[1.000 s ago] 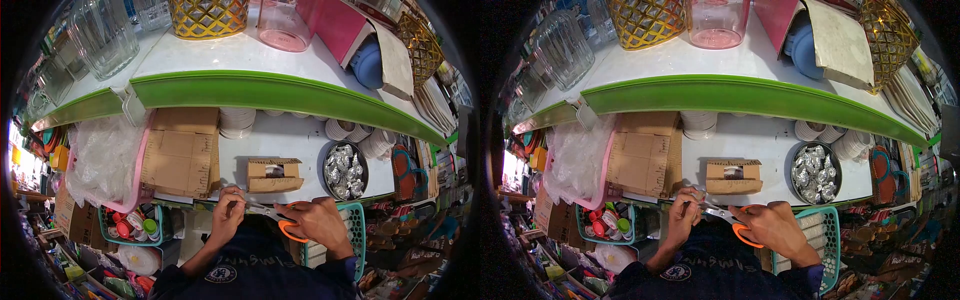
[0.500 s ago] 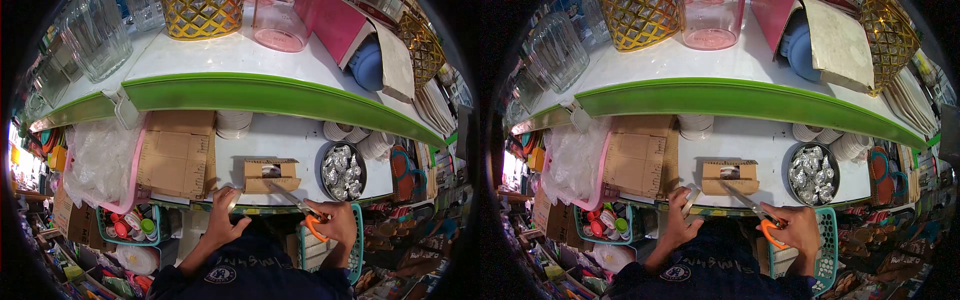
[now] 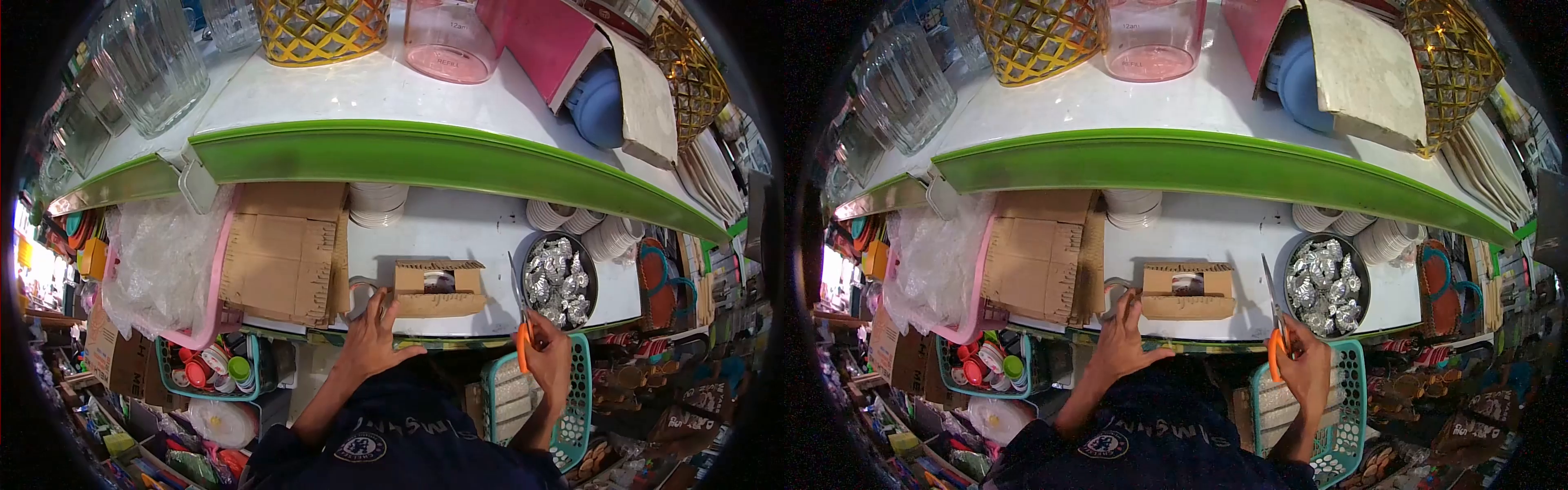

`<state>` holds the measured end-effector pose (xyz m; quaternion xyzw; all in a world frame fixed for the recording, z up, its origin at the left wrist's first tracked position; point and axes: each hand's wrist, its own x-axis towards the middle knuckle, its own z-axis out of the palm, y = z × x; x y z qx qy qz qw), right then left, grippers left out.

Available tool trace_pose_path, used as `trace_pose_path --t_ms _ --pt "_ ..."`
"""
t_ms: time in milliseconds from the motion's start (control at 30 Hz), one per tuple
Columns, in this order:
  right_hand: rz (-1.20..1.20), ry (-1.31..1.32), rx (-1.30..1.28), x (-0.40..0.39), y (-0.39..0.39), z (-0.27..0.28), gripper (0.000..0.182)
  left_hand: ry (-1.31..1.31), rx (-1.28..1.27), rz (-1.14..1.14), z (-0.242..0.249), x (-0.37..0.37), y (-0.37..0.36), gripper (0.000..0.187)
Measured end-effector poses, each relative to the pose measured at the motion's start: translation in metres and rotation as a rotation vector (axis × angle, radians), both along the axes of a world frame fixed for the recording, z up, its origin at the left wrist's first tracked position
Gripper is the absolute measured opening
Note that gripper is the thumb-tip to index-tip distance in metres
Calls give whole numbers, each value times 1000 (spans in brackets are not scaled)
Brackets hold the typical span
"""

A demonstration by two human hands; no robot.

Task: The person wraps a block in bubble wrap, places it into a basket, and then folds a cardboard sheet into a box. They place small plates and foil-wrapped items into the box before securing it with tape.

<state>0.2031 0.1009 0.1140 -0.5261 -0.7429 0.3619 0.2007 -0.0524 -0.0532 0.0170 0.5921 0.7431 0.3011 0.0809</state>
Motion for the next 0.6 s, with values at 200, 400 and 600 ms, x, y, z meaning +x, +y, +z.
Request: trace_pose_path --t_ms 200,400,600 --pt "27 -296 223 -17 1 -22 46 35 23 -37 -8 -5 1 111" --pt "48 -360 301 -37 1 -39 40 -121 125 27 0 -3 -5 116" --pt "35 -349 280 -46 4 -47 37 -518 459 -45 -21 2 -2 125"
